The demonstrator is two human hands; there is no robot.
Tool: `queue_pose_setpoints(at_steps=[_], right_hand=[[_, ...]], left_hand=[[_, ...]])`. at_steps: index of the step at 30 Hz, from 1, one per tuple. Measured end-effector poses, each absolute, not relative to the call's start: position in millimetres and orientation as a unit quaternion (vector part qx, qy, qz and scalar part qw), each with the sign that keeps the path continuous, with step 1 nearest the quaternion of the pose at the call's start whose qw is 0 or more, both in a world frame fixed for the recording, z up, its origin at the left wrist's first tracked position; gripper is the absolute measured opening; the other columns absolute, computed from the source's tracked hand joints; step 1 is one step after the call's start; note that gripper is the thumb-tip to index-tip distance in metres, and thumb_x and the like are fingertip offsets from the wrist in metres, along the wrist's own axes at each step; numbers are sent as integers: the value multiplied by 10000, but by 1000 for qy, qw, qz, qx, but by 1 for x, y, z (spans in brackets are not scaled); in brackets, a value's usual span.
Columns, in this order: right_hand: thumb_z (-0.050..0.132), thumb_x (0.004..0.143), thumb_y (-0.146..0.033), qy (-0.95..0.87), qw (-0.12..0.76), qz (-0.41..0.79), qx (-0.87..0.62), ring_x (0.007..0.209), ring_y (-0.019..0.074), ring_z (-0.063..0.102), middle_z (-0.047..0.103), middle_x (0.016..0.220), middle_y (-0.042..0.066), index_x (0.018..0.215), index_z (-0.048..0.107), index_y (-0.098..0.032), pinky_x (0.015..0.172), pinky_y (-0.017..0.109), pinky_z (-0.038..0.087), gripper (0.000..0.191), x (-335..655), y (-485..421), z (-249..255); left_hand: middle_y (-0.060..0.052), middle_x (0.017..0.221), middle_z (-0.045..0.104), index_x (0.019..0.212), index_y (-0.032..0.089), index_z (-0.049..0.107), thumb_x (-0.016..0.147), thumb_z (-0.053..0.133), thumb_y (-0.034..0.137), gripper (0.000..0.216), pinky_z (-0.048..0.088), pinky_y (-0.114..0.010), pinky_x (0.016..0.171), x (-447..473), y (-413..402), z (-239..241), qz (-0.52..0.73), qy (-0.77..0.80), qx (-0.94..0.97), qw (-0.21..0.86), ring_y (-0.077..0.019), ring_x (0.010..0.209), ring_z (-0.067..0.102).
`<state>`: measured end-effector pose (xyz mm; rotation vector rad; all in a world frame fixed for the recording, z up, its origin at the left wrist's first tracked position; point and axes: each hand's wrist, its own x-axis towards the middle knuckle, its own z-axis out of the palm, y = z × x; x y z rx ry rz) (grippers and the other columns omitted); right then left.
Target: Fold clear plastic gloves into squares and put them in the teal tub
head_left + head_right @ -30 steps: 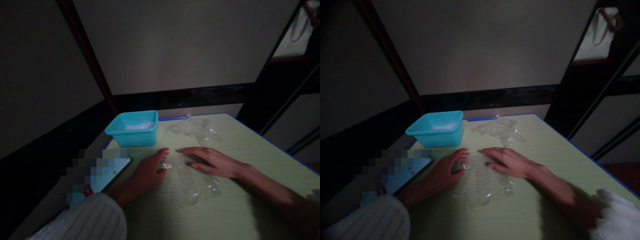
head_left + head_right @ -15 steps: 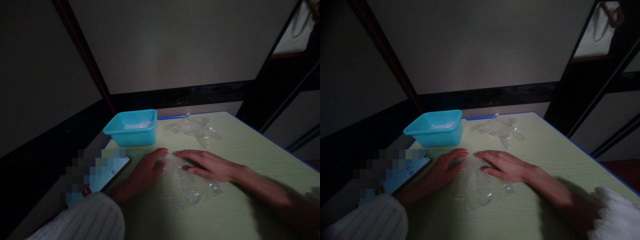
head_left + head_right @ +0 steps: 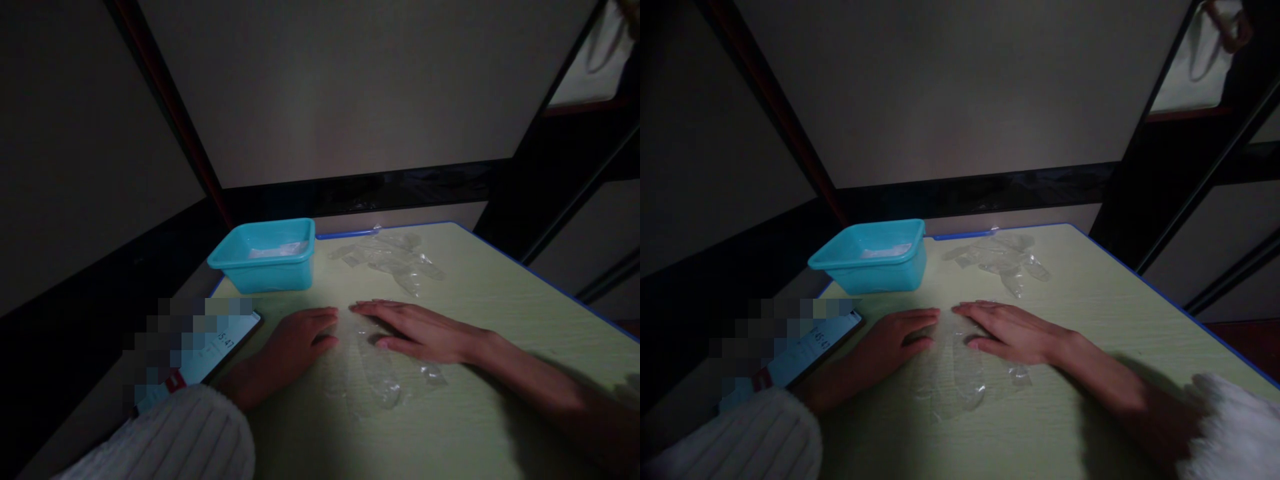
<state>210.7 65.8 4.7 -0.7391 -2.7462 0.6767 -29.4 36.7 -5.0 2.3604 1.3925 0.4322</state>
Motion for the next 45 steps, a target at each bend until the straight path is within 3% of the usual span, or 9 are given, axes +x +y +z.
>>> queue_pose_setpoints(at_steps=[14,28,36,41,45], right_hand=[[428,908,-368,-900,129,281,-307,1031,221,601,583,1239,90,1360,298,-201,878,369,467,499,227,76,11],[386,907,-430,-890,116,254,-360,1048,225,599,628,1173,86,1345,310,-159,889,370,450,521,243,86,21],[362,918,-410,-897,101,220,-370,1011,241,615,651,1136,76,1284,377,-172,826,371,466,437,238,83,24],[301,930,-353,-911,103,146,-372,900,248,640,678,1041,106,1211,430,-147,767,394,476,372,236,81,23],[287,922,-295,-922,152,107,-339,1009,260,592,613,1154,144,1165,438,-129,845,433,455,331,230,80,17]], left_hand=[[-64,1274,553,1055,196,623,855,528,179,223,341,-358,1031,-32,39,-7,128,419,887,147,-202,1171,517],[-93,1265,558,1047,169,613,863,541,197,200,292,-353,1060,-32,40,-6,99,404,902,115,-208,1187,502],[-79,1046,677,978,162,631,887,476,202,184,337,-401,1032,-30,36,3,86,427,899,38,-209,957,628],[-91,951,701,968,149,647,858,458,175,220,397,-440,982,-32,38,-3,171,469,867,-1,-234,918,635],[-102,1084,648,1099,139,569,859,411,167,288,446,-411,933,-31,36,-9,259,467,845,36,-226,1016,592]])
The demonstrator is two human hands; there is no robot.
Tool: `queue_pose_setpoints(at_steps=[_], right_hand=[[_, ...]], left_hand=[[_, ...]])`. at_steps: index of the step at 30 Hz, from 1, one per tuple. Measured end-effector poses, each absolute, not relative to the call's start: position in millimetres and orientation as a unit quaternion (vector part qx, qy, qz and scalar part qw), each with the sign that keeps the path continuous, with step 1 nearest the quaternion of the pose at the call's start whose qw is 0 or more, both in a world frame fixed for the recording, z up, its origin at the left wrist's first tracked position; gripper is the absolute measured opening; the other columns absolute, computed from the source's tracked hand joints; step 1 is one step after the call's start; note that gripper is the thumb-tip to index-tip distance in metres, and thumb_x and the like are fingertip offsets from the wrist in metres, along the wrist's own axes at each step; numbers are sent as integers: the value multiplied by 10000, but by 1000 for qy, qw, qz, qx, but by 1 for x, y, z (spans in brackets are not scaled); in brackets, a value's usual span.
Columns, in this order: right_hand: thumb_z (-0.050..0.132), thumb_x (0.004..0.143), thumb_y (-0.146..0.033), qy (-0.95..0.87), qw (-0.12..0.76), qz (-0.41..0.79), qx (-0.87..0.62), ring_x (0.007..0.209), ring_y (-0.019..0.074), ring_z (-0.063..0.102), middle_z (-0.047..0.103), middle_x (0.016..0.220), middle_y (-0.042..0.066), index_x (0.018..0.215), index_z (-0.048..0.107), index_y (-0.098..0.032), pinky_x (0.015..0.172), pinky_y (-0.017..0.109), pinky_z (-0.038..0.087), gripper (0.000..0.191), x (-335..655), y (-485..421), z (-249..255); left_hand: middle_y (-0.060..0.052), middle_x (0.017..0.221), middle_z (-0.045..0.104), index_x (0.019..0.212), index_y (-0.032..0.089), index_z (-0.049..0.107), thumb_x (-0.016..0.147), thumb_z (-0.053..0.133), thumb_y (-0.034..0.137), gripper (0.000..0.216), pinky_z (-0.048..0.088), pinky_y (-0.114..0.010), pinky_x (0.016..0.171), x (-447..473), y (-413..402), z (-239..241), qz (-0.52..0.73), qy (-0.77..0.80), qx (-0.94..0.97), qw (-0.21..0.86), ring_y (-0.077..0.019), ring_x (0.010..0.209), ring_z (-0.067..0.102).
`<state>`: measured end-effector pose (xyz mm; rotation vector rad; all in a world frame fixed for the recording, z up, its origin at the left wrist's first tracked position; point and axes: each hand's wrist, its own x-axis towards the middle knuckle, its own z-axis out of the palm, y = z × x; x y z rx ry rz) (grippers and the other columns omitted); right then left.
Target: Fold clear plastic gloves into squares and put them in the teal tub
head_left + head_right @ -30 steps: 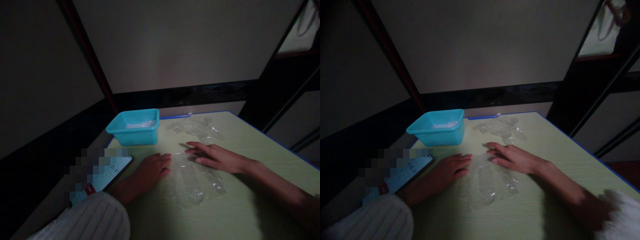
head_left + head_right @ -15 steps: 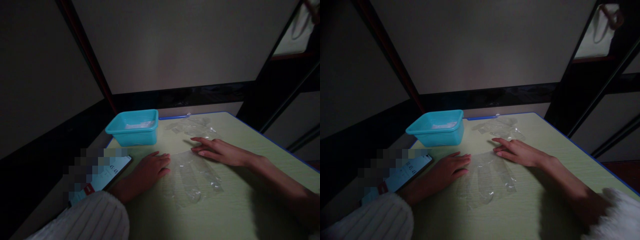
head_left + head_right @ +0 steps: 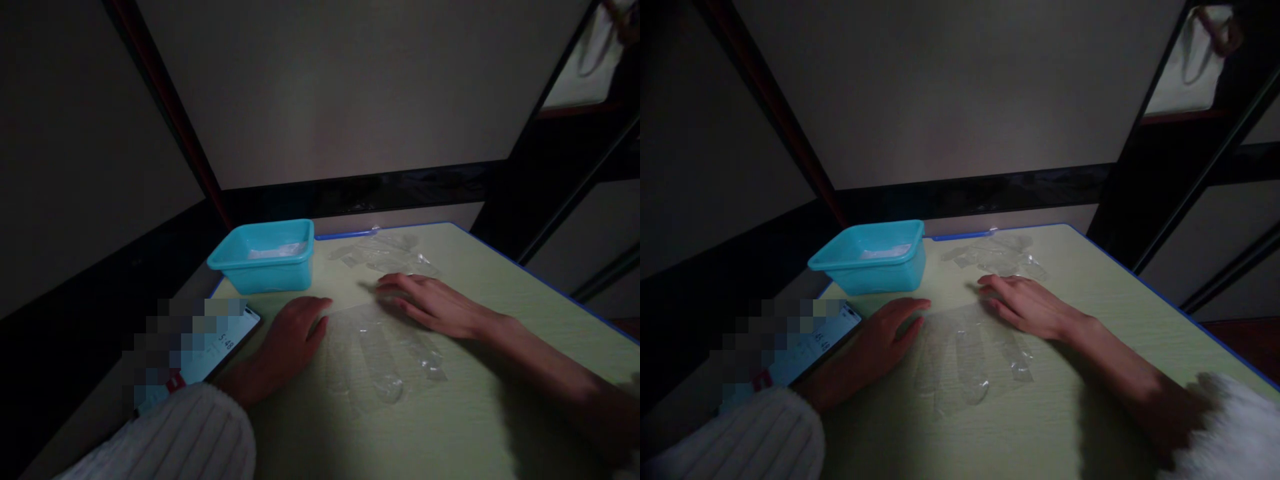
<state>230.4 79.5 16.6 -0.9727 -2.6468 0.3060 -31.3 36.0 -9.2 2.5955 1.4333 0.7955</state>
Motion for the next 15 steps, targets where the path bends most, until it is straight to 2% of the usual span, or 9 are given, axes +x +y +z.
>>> queue_pose_setpoints(at_steps=[6,10,15], right_hand=[[335,923,-270,-936,133,136,-297,1076,226,547,561,1211,134,1216,406,-137,900,408,443,330,215,70,12],[344,926,-269,-940,120,132,-289,1083,229,528,557,1197,137,1218,419,-126,933,415,419,334,211,69,9],[344,929,-263,-942,119,135,-283,1088,227,517,555,1187,137,1231,416,-126,945,414,408,339,210,68,8]], left_hand=[[-126,1255,514,1262,147,398,861,422,193,404,388,-404,993,-21,31,-14,229,412,865,170,-216,1162,473],[-143,1308,447,1300,141,337,859,421,193,452,334,-432,1028,-19,33,-18,213,397,871,196,-225,1213,405],[-159,1278,456,1275,121,355,857,424,200,431,337,-439,1019,-18,34,-18,214,392,872,197,-236,1192,412]])
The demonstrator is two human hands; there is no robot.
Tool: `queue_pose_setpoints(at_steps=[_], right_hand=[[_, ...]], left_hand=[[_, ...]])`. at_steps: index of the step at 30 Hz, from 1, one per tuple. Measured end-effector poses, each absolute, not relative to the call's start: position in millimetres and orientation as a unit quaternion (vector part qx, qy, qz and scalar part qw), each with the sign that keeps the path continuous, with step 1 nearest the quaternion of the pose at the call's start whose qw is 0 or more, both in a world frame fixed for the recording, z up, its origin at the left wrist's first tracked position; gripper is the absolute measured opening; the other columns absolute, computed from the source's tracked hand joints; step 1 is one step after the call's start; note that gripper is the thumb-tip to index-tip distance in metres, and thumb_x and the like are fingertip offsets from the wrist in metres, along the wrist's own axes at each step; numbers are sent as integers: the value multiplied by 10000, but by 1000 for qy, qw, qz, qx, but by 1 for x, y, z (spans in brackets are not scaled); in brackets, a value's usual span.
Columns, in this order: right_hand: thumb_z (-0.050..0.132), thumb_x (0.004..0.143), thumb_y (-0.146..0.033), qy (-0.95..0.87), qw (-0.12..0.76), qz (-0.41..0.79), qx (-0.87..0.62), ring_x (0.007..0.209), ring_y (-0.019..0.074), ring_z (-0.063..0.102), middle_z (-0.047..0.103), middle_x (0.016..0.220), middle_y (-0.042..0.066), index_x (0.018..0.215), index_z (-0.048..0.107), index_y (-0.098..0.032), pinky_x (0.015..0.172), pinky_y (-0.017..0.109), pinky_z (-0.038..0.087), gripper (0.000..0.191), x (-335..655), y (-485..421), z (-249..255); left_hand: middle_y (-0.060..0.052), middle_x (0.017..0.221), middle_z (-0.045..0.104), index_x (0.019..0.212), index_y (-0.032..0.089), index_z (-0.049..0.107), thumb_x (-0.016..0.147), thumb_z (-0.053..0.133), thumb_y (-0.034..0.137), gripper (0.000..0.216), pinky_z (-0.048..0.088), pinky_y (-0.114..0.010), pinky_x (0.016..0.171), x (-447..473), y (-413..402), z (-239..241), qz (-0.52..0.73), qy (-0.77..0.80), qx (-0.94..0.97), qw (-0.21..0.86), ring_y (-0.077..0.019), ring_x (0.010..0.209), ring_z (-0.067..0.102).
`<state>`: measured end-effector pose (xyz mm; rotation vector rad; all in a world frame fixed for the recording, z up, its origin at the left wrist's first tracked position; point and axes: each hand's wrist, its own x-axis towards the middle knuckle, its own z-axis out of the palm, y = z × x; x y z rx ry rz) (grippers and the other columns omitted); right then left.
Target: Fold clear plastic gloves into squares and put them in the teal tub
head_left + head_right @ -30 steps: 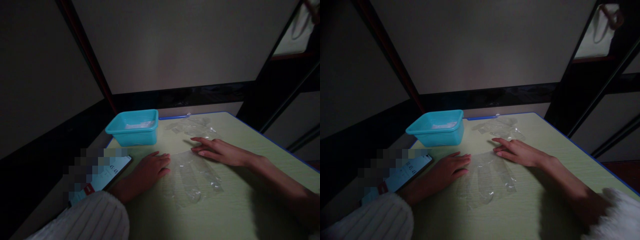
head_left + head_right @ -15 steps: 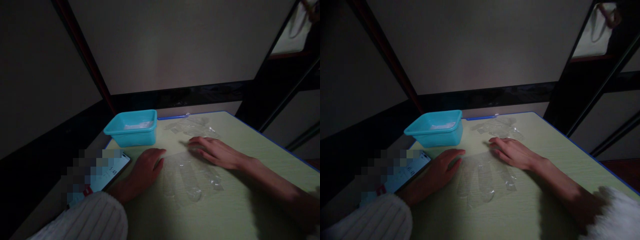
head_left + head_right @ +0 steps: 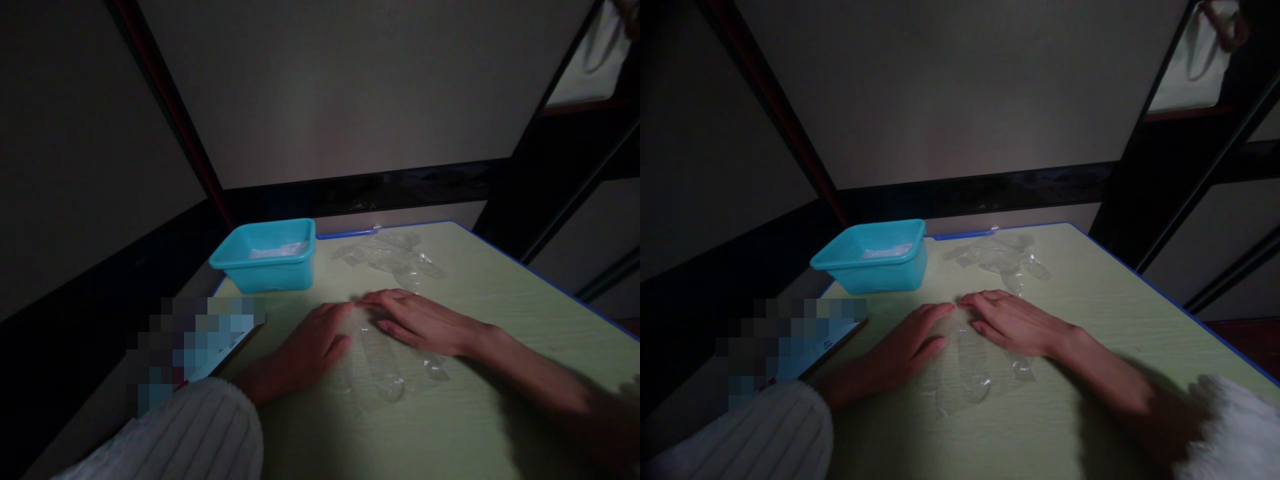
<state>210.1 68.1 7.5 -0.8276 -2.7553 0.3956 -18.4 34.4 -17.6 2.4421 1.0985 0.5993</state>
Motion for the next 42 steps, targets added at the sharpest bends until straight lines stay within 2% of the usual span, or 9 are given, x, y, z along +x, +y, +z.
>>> queue_pose_setpoints(at_steps=[10,16,19,28,37,42], right_hand=[[344,935,-262,-942,105,148,-284,1066,225,523,564,1158,139,1234,410,-126,941,421,404,336,207,68,9],[361,933,-277,-936,113,157,-295,1076,228,524,560,1182,129,1219,405,-144,936,415,405,319,207,69,8],[361,934,-281,-932,111,170,-301,1062,221,537,572,1175,122,1203,402,-149,915,399,420,302,208,70,10],[350,931,-323,-911,114,217,-332,925,201,623,647,1087,88,1131,425,-189,787,334,475,252,223,72,19],[348,917,-361,-909,102,171,-366,810,223,649,684,947,88,1089,505,-174,695,341,490,299,240,79,25],[317,932,-337,-912,74,149,-374,818,229,639,673,948,107,1114,488,-146,710,368,488,314,239,78,26]], left_hand=[[-137,1263,466,1277,155,354,850,440,204,438,344,-441,1007,-16,36,-15,204,394,878,180,-244,1178,423],[-152,1263,472,1282,126,350,852,439,210,447,344,-437,1005,-15,37,-13,190,400,881,168,-254,1178,426],[-164,1261,480,1273,108,358,852,437,205,439,345,-444,1006,-16,37,-13,186,407,879,165,-261,1180,432],[-121,1294,501,1260,166,376,877,426,223,391,362,-415,1008,-27,33,-9,191,419,874,157,-231,1198,450],[-142,1265,527,1256,149,375,873,431,202,390,384,-440,986,-27,31,-9,194,416,875,154,-238,1170,483],[-156,1261,522,1245,122,392,881,423,206,375,394,-441,978,-26,31,-12,188,416,880,133,-248,1163,485]])
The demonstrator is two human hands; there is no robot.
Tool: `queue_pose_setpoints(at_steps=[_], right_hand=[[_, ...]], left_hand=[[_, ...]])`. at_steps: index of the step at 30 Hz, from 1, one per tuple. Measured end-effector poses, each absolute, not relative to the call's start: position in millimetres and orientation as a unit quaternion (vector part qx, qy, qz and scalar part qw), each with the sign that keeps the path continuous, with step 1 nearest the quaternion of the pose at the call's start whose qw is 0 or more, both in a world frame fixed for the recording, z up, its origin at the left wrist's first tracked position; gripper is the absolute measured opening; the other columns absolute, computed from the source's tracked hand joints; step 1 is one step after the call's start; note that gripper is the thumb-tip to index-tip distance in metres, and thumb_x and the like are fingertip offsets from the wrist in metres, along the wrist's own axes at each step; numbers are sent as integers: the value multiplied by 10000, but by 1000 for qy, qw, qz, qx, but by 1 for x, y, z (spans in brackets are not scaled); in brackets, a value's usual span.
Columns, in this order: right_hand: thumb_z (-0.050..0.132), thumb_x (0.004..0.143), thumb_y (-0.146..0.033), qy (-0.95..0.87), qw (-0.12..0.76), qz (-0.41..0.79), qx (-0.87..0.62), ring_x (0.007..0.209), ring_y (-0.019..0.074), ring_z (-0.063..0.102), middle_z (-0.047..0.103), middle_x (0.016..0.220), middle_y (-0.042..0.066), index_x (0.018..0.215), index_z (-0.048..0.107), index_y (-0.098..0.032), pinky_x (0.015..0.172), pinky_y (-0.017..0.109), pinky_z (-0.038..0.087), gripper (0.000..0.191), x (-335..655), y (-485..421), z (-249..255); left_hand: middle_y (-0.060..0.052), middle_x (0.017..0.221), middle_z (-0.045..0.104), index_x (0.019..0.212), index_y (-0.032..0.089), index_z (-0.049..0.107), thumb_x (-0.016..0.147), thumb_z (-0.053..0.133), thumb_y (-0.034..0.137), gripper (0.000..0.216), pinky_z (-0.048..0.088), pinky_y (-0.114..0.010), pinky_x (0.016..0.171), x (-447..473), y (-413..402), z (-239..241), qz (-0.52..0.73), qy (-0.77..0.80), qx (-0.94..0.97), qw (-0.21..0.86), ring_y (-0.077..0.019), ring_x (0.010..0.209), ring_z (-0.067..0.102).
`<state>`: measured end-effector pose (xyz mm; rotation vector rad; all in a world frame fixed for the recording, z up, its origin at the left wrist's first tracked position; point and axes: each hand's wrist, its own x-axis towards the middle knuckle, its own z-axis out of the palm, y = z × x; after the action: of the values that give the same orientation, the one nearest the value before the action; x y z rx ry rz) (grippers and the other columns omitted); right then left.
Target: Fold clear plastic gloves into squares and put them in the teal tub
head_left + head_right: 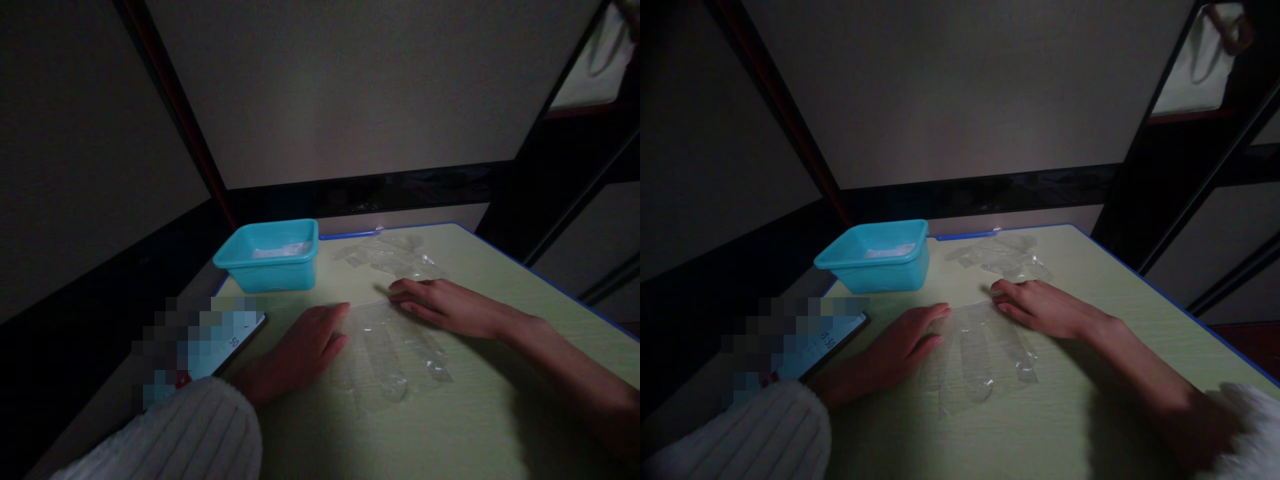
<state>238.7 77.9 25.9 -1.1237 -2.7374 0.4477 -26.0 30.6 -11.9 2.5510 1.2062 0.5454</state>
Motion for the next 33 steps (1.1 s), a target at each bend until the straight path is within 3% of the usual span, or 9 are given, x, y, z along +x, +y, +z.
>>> queue_pose_setpoints(at_steps=[9,15,26,33], right_hand=[[301,940,-289,-933,86,81,-340,976,245,588,618,1108,126,1121,496,-148,833,424,478,301,232,79,18],[293,940,-266,-942,106,45,-314,1037,236,575,584,1185,119,1183,462,-154,1020,522,310,316,231,81,7],[331,918,-248,-937,127,45,-323,1085,246,544,574,1186,141,1216,439,-151,1019,530,299,331,226,78,6],[321,908,-205,-936,132,21,-326,1071,258,560,588,1184,137,1152,457,-161,993,530,338,282,226,79,6]], left_hand=[[-153,1185,575,1219,118,398,893,403,214,340,452,-424,909,-23,27,-12,218,432,872,72,-244,1073,551],[-129,1100,627,1215,148,392,889,392,196,329,495,-402,832,-21,24,-10,241,433,866,63,-225,936,623],[-92,941,685,1177,138,414,854,384,126,325,526,-349,776,-16,17,-6,280,354,890,-64,-190,762,655],[-62,886,695,1221,161,403,854,373,122,370,537,-323,726,-18,16,-9,303,338,891,-24,-169,712,661]])
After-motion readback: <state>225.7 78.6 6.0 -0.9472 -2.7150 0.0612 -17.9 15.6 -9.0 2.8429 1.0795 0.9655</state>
